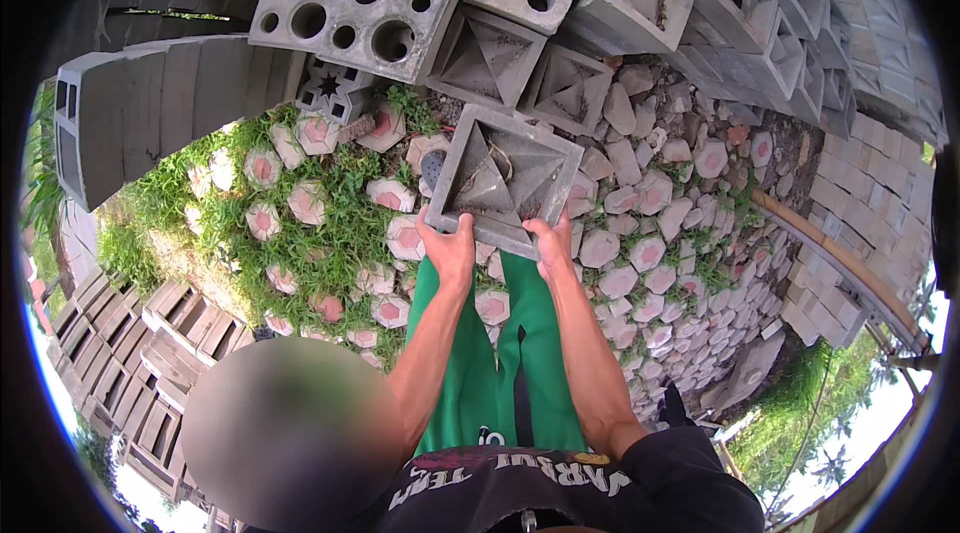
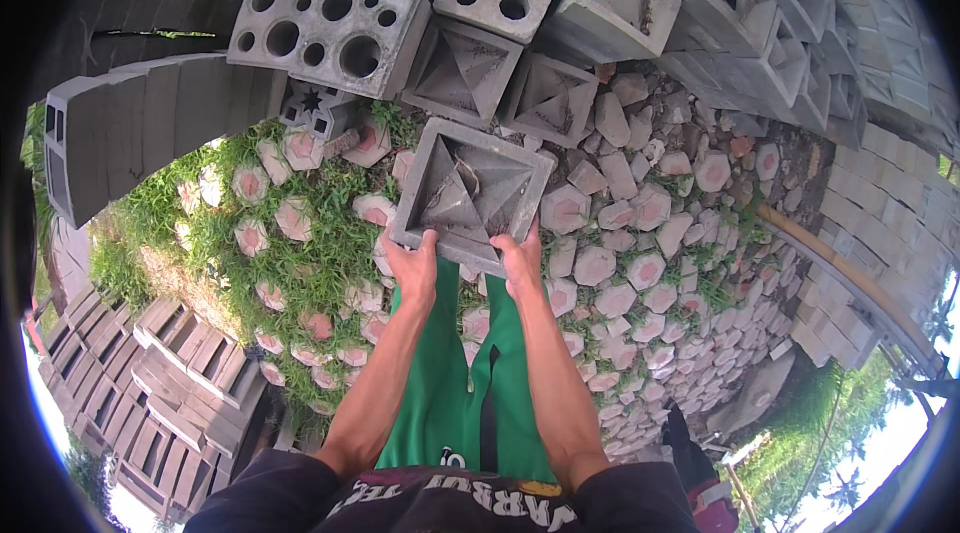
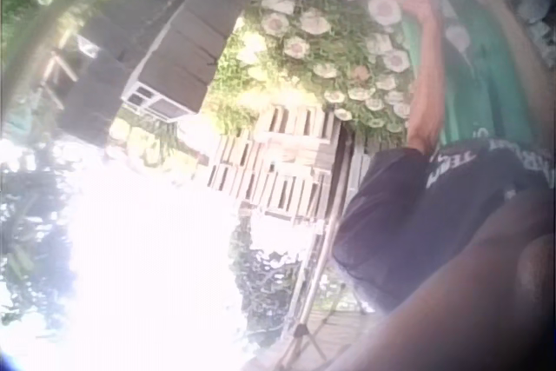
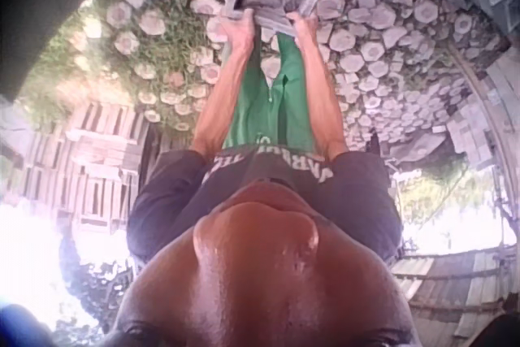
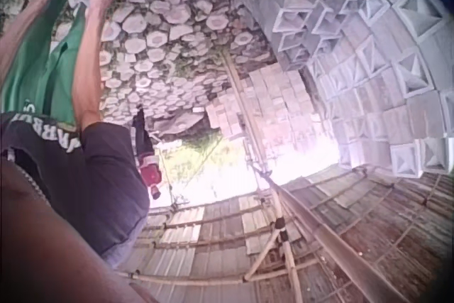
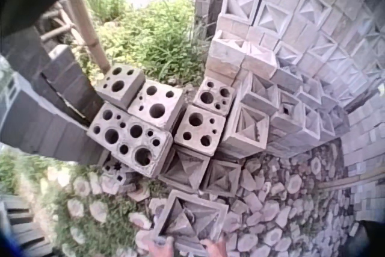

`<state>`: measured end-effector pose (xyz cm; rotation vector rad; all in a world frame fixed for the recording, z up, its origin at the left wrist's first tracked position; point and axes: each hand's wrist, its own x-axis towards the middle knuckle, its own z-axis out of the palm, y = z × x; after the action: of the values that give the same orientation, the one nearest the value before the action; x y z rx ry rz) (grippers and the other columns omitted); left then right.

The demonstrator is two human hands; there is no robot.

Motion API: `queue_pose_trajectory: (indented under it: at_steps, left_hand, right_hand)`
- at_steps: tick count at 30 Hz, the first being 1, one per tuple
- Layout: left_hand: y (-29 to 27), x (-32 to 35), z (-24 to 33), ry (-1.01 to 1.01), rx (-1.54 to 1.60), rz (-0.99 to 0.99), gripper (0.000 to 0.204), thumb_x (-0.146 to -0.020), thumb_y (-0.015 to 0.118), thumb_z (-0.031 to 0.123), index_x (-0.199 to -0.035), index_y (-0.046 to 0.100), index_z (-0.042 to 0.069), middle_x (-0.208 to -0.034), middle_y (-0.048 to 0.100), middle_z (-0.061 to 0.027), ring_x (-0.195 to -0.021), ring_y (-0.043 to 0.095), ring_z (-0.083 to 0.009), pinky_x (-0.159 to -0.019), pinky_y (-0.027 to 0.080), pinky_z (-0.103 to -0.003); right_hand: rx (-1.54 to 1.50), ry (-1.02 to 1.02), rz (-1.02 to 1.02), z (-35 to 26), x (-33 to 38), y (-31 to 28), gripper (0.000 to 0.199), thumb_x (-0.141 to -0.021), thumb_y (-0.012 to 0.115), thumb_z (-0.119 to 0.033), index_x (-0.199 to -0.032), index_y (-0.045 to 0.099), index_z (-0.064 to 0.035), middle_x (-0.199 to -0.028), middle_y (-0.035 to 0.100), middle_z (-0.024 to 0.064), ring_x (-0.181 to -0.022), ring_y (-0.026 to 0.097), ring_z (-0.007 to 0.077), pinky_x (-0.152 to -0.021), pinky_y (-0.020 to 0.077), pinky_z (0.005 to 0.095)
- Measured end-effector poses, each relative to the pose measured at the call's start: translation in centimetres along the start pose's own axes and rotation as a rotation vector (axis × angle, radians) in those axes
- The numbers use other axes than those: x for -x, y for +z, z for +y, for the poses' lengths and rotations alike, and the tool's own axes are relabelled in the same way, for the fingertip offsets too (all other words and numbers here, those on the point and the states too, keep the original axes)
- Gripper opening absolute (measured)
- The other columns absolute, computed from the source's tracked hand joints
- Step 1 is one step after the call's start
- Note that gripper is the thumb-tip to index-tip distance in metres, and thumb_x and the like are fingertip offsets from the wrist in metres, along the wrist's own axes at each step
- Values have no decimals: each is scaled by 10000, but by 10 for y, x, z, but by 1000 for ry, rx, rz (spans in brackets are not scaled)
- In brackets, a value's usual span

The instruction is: The person carries concrete ventilation blocks and stacks them one by one on a white sack on the ground.

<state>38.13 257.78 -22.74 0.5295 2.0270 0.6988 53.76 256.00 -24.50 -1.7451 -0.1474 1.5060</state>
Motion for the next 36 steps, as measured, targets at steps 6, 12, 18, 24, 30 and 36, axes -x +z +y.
queue_pose_trajectory:
  at_steps: [6,12,18,24,30,36]
  left_hand:
    - [-148,124,48,-23,12,-185,526,-935,508,406,-1181,491,-58,-1080,572,-189,-1094,512,-266,-968,364,-353]
    - [-205,89,116,-328,321,-582,935,-843,247,775,-1264,530,-11,-1273,542,-163,-1155,498,-284,-1014,341,-358]
    - [-190,114,112,-78,762,-419,830,-874,383,698,-1322,490,7,-1249,550,-134,-1018,546,-211,-889,429,-339]
    - [-202,175,71,25,932,70,766,-881,454,632,-1271,525,-23,-1107,594,-114,-906,547,-178,-777,458,-325]
    - [-225,245,41,-40,1231,340,784,-866,455,660,-1146,601,-57,-921,622,-117,-773,559,-157,-651,461,-302]
    - [-245,282,-8,14,1524,640,696,-854,486,658,-913,661,-13,-703,587,-57,-600,519,-135,-541,416,-292]
  right_hand:
    - [-12,64,-78,-75,166,-24,842,-645,622,32,-1414,287,-33,-1271,511,150,-1149,512,264,-989,399,368]
    - [35,-19,-372,-138,219,-13,779,-666,625,22,-1381,323,-51,-1232,525,143,-1122,522,260,-964,418,363]
    - [324,-95,-612,-183,198,24,809,-645,618,15,-1396,322,-37,-1201,541,134,-1083,521,242,-949,407,360]
    - [630,-98,-886,-197,205,52,660,-627,566,29,-1276,450,-11,-992,590,76,-874,566,174,-780,469,284]
    - [985,-38,-1222,-190,235,104,634,-634,548,43,-1259,443,26,-1001,587,78,-881,576,176,-795,472,285]
    - [1199,-50,-1582,-146,279,156,789,-638,543,20,-1401,355,-53,-1116,549,68,-960,538,175,-848,438,284]
